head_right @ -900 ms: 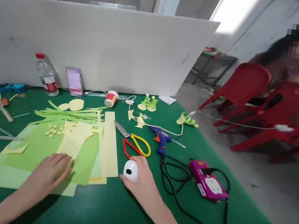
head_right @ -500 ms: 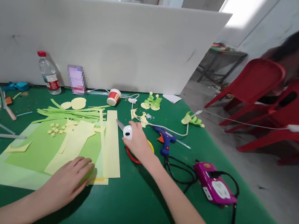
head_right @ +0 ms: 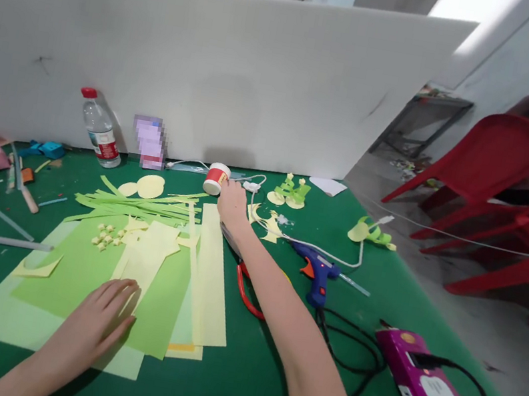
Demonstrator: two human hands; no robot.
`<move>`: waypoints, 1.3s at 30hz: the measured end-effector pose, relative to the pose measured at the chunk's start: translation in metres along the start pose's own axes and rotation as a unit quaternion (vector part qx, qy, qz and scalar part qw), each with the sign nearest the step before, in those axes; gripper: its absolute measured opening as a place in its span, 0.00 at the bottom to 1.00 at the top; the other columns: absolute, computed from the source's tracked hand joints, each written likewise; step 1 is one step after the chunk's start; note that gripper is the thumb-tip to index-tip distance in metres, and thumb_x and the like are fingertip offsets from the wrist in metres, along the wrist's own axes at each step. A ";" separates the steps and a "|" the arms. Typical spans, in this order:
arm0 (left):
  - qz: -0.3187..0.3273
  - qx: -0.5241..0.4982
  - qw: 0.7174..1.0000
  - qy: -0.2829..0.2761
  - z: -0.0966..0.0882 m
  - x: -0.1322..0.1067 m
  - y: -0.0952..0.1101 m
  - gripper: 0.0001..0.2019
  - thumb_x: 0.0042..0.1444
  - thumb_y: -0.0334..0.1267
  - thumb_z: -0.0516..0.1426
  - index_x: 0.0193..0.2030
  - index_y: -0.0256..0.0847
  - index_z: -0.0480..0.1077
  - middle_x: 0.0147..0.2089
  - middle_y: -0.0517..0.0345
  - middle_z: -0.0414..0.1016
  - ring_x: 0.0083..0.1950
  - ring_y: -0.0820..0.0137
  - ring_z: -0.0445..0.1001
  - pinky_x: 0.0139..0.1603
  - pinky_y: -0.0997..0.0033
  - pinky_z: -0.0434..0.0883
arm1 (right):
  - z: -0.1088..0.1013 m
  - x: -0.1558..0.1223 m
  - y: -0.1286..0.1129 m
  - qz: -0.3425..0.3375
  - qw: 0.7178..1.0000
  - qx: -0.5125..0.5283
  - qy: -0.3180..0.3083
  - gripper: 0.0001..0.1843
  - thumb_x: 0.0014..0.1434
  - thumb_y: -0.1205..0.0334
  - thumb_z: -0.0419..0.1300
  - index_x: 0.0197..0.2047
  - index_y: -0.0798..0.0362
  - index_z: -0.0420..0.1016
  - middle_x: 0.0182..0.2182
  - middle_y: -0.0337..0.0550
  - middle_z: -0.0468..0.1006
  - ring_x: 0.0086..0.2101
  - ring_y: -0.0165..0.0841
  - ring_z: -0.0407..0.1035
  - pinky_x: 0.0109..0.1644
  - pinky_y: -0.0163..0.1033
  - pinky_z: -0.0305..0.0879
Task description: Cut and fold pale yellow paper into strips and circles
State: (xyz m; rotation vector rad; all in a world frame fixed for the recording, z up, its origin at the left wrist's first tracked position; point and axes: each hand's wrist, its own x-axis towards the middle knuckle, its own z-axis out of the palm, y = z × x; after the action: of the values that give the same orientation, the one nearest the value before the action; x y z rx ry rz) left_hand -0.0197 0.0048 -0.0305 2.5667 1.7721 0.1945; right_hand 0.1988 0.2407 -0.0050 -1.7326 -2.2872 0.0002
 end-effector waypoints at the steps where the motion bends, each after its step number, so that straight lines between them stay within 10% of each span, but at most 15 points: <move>1: 0.003 -0.005 1.000 -0.001 0.000 -0.001 0.001 0.18 0.59 0.38 0.46 0.55 0.36 0.59 0.54 0.47 0.66 0.54 0.59 0.64 0.51 0.55 0.67 | -0.001 -0.003 -0.003 -0.013 1.000 -0.007 -0.010 0.16 0.59 0.60 0.53 0.49 0.56 0.64 0.47 0.48 0.68 0.42 0.35 0.67 0.44 0.46 0.66; 14: 0.012 -0.067 0.997 -0.036 -0.003 -0.003 0.003 0.17 0.59 0.37 0.46 0.55 0.39 0.60 0.53 0.51 0.67 0.55 0.61 0.63 0.55 0.57 0.65 | -0.003 0.018 -0.004 -0.082 0.956 -0.026 -0.280 0.17 0.58 0.59 0.54 0.50 0.56 0.64 0.46 0.47 0.68 0.42 0.35 0.67 0.43 0.46 0.66; 28: -0.004 -0.053 0.999 0.012 -0.002 -0.003 -0.003 0.15 0.58 0.35 0.46 0.50 0.38 0.64 0.49 0.49 0.70 0.51 0.61 0.67 0.50 0.57 0.68 | -0.016 0.029 -0.008 -0.149 0.926 0.051 -0.344 0.16 0.59 0.59 0.53 0.49 0.55 0.65 0.47 0.46 0.68 0.42 0.35 0.67 0.43 0.46 0.66; 34: -0.020 -0.074 0.997 0.006 -0.006 -0.002 -0.003 0.15 0.59 0.35 0.46 0.50 0.39 0.64 0.50 0.50 0.69 0.52 0.61 0.66 0.50 0.56 0.68 | -0.071 0.020 -0.006 -0.228 0.928 0.122 -0.269 0.14 0.58 0.59 0.53 0.46 0.57 0.66 0.43 0.45 0.71 0.38 0.33 0.68 0.40 0.44 0.67; 39: -0.049 -0.129 0.990 0.024 -0.015 0.004 -0.008 0.15 0.59 0.35 0.44 0.51 0.40 0.63 0.51 0.50 0.67 0.53 0.63 0.65 0.51 0.58 0.68 | -0.142 -0.007 -0.011 -0.168 0.981 0.102 0.007 0.06 0.54 0.68 0.53 0.36 0.56 0.69 0.32 0.43 0.72 0.36 0.33 0.66 0.35 0.38 0.59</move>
State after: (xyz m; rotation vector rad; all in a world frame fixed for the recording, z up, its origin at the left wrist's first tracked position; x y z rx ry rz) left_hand -0.0271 0.0109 -0.0163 2.3104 1.7521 0.4553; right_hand 0.2204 0.2074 0.1323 -1.2313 -2.4440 0.1496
